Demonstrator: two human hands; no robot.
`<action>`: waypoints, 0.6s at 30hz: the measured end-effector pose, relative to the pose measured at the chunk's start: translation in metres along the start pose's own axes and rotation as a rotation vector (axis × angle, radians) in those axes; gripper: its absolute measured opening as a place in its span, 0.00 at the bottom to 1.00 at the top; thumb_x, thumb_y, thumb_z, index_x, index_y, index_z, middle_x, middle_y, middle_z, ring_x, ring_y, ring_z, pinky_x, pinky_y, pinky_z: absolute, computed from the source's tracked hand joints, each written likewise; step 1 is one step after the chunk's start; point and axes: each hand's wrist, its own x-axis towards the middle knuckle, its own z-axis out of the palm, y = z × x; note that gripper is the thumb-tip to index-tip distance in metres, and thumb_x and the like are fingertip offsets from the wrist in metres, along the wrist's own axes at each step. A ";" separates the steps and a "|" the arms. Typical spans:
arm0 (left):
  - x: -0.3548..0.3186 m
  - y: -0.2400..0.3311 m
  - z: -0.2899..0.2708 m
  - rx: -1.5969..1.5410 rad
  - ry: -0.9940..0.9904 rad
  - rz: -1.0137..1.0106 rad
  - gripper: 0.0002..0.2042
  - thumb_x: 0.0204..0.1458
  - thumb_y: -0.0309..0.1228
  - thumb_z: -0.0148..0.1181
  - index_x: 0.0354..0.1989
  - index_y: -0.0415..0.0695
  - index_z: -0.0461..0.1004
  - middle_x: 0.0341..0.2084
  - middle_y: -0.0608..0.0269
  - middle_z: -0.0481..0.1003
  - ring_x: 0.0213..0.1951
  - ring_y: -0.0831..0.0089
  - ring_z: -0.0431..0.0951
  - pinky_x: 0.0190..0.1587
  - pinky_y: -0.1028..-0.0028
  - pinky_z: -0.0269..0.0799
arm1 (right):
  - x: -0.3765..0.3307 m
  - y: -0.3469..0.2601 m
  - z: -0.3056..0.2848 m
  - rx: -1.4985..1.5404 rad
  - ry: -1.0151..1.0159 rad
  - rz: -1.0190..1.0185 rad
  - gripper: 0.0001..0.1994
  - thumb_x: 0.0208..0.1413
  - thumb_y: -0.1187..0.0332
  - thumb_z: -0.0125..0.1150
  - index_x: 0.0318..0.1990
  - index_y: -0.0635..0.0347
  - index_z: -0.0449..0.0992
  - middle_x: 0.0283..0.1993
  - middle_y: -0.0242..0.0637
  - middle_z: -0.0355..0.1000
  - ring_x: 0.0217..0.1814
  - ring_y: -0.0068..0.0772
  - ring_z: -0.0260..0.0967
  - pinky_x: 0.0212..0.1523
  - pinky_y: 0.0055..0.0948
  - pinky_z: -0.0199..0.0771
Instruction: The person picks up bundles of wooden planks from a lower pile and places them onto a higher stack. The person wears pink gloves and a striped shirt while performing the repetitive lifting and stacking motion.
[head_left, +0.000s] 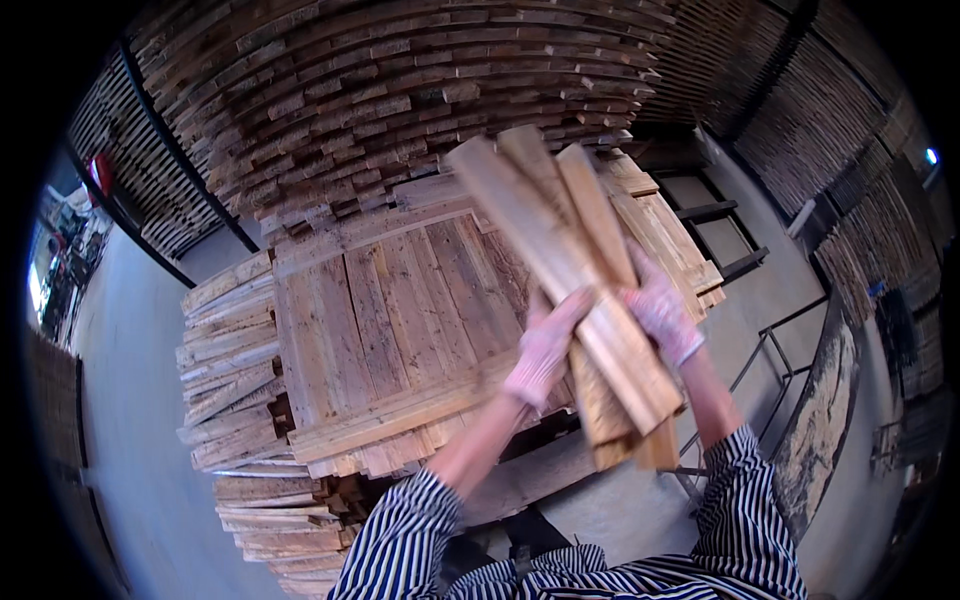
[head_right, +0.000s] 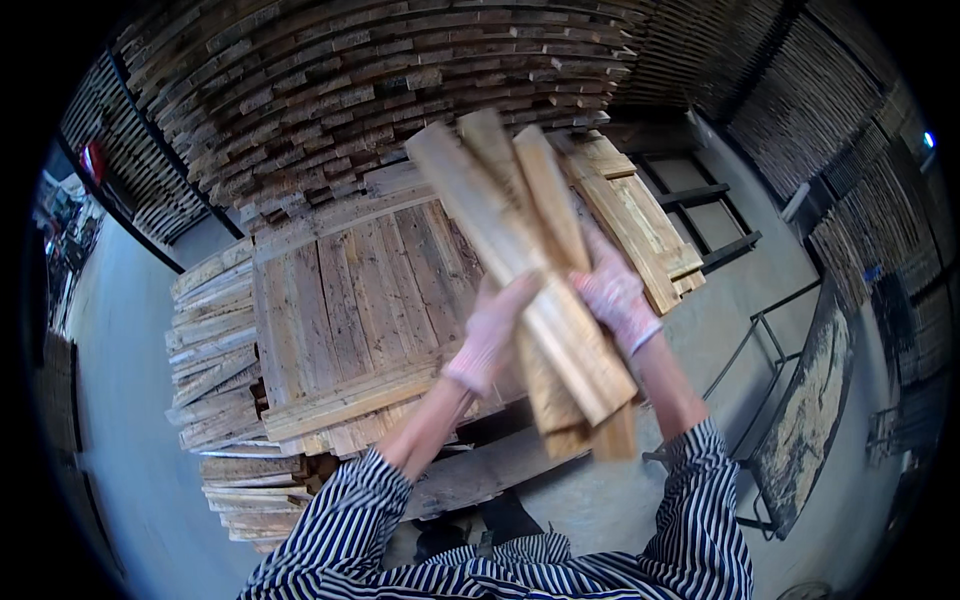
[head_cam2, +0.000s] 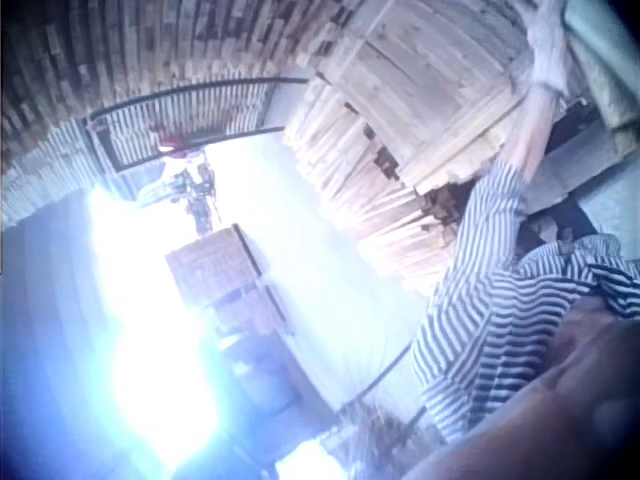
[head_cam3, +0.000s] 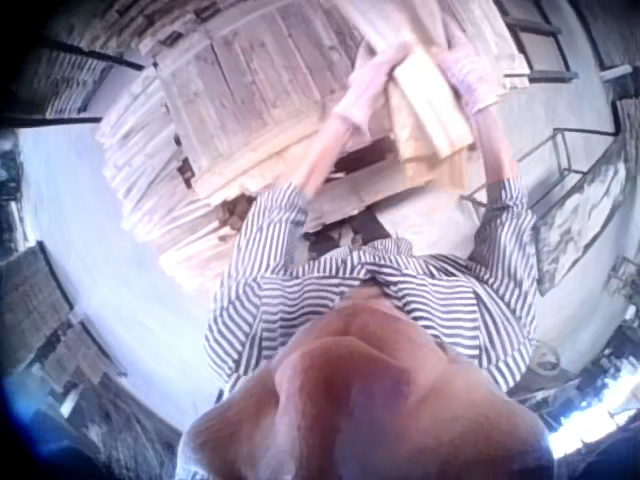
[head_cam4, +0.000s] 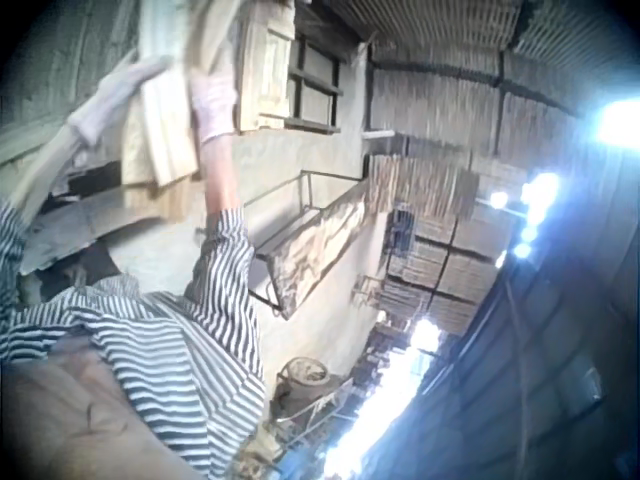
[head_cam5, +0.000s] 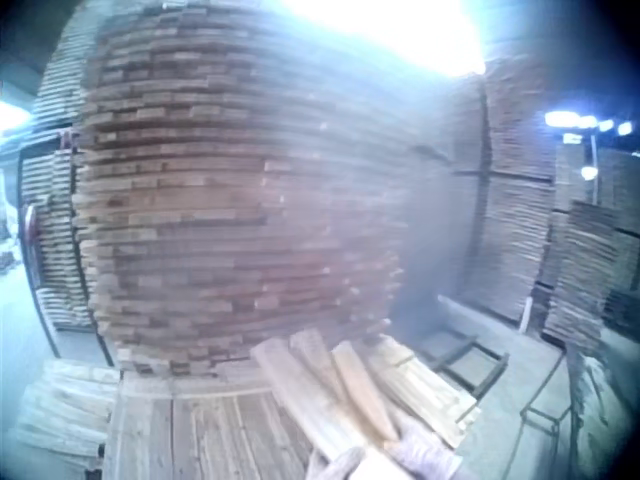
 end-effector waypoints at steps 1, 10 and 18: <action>0.038 -0.011 0.012 0.104 0.001 -0.029 0.35 0.55 0.35 0.70 0.66 0.38 0.57 0.54 0.47 0.74 0.52 0.55 0.79 0.57 0.59 0.79 | 0.031 0.026 -0.017 -0.173 0.045 -0.095 0.45 0.49 0.61 0.75 0.72 0.64 0.58 0.67 0.56 0.68 0.66 0.49 0.69 0.66 0.40 0.70; 0.043 -0.039 -0.040 1.539 -0.246 0.338 0.38 0.60 0.47 0.59 0.75 0.44 0.54 0.66 0.41 0.66 0.71 0.44 0.60 0.68 0.59 0.63 | 0.166 0.003 0.095 -0.647 -0.098 -0.265 0.33 0.58 0.63 0.64 0.70 0.55 0.63 0.72 0.51 0.60 0.73 0.54 0.60 0.71 0.44 0.63; -0.077 0.028 -0.170 1.929 0.509 0.265 0.37 0.55 0.54 0.63 0.68 0.44 0.65 0.67 0.45 0.64 0.71 0.47 0.60 0.74 0.43 0.47 | 0.337 0.041 0.277 -0.995 -0.200 -0.823 0.27 0.52 0.67 0.64 0.62 0.52 0.68 0.64 0.47 0.67 0.59 0.54 0.73 0.53 0.50 0.78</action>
